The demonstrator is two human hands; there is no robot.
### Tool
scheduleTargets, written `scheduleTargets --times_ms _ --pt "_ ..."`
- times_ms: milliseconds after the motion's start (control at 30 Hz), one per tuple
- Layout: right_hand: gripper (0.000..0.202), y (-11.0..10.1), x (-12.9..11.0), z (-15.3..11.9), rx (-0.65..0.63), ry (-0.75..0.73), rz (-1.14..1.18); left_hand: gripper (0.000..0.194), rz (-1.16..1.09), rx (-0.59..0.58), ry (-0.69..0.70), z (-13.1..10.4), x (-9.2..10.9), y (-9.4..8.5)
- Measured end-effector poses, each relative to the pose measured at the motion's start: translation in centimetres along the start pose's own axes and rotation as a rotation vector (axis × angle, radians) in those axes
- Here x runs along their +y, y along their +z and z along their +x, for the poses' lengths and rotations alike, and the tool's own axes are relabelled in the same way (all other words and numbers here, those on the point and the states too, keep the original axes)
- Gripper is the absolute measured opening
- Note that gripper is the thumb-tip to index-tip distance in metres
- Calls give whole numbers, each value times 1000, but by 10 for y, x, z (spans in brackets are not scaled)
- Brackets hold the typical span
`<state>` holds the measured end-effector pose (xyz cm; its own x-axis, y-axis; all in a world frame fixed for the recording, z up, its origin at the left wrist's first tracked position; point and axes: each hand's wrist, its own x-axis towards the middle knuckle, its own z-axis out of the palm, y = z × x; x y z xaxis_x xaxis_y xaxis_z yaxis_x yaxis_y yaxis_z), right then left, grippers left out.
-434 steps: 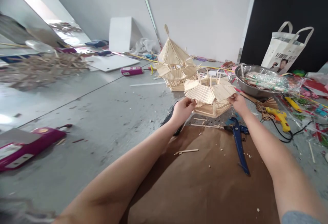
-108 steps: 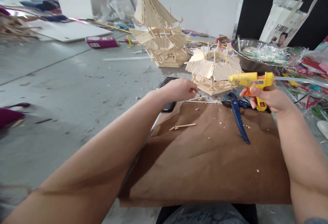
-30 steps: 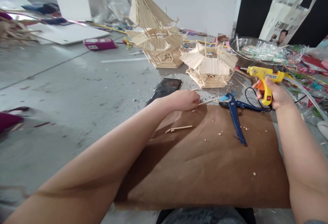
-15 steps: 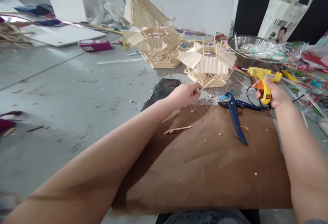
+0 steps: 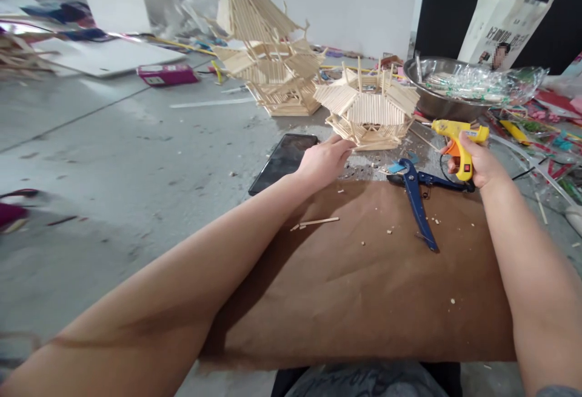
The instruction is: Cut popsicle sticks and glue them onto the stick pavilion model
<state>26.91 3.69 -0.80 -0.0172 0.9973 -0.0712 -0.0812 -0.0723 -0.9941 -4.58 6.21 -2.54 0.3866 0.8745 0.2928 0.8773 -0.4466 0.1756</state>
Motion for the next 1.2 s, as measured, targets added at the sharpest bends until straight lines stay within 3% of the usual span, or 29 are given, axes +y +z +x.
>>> scheduleTargets --times_ms 133,333,533,700,1200 --pt "45 1 1 1 -22 -15 14 31 -29 1 1 0 -2 1" --pt "40 3 2 0 -42 -16 1 32 -61 68 -113 0 -5 -3" --pt "40 2 4 1 -44 -6 -1 30 -91 26 -50 3 -13 4" --pt "40 1 4 2 -66 20 19 28 -194 114 -5 7 -13 5" --pt "39 3 5 0 0 2 25 20 -372 281 -264 13 -21 -8"
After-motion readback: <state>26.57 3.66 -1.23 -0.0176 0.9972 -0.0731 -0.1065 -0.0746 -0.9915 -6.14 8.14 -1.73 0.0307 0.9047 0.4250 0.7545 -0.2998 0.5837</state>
